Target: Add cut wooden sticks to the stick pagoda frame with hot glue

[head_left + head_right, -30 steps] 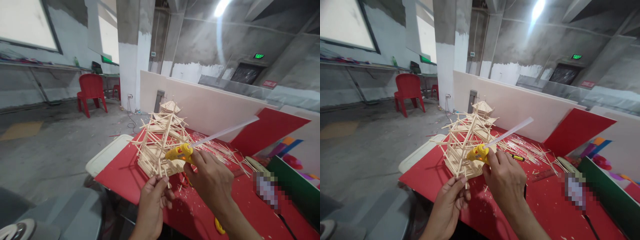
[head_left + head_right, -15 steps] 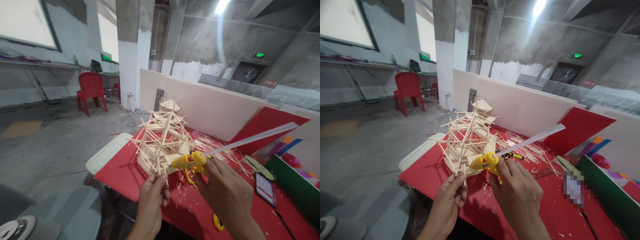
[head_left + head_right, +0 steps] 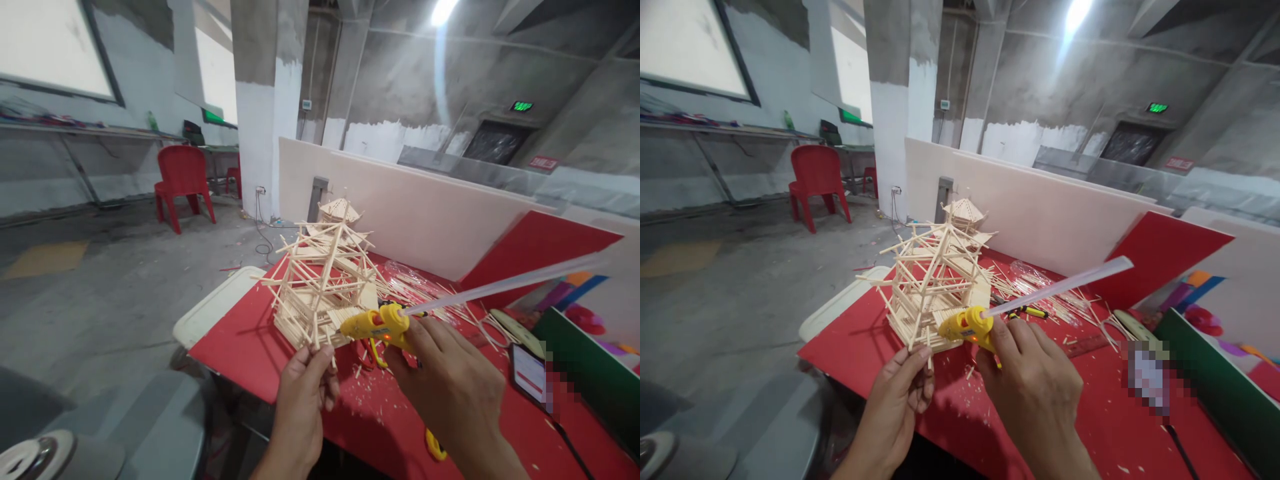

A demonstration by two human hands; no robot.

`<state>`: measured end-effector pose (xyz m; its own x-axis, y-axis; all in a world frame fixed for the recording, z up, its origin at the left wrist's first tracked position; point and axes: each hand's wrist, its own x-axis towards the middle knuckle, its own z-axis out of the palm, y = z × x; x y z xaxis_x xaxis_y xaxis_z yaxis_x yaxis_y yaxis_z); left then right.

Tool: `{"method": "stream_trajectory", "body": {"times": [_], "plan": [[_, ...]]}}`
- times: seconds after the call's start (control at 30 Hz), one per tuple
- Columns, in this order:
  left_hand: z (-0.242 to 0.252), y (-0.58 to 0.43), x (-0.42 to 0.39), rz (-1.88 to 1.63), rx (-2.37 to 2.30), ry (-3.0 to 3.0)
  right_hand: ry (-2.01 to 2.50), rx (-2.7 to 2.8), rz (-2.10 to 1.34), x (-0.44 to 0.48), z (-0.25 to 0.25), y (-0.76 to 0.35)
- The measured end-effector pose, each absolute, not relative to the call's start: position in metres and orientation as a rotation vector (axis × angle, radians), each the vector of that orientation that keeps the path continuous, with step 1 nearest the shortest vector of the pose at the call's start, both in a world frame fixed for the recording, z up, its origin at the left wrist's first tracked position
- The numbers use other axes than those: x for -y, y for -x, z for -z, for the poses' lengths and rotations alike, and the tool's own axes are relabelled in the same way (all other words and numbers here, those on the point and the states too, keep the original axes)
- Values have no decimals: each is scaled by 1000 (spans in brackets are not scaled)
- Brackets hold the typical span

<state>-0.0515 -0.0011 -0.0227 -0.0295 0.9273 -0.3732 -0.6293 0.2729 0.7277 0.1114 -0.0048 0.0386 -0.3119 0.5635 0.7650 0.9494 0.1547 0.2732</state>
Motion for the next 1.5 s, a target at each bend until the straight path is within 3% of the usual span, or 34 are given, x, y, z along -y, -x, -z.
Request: {"method": "stream_trajectory", "body": {"times": [0.57, 0.67, 0.83, 0.93, 1.27, 1.5], "plan": [[21, 50, 0, -1315, -962, -440, 1416, 1904, 898, 0, -30, -115], [22, 49, -2, -1324, -980, -429, 1600, 1777, 700, 0, -23, -123], [19, 48, -8, -1346, -1057, -436, 1863, 1533, -66, -5, -2, -165], [17, 47, -11, -1363, -1089, -419, 1909, 1337, -330, -7, 16, -199], [10, 42, -13, -1375, -1109, -419, 1870, 1412, -748, 14, 69, -222], [13, 42, -16, -1370, -1112, -424, 1863, 1561, -771, -10, 85, -210]]}}
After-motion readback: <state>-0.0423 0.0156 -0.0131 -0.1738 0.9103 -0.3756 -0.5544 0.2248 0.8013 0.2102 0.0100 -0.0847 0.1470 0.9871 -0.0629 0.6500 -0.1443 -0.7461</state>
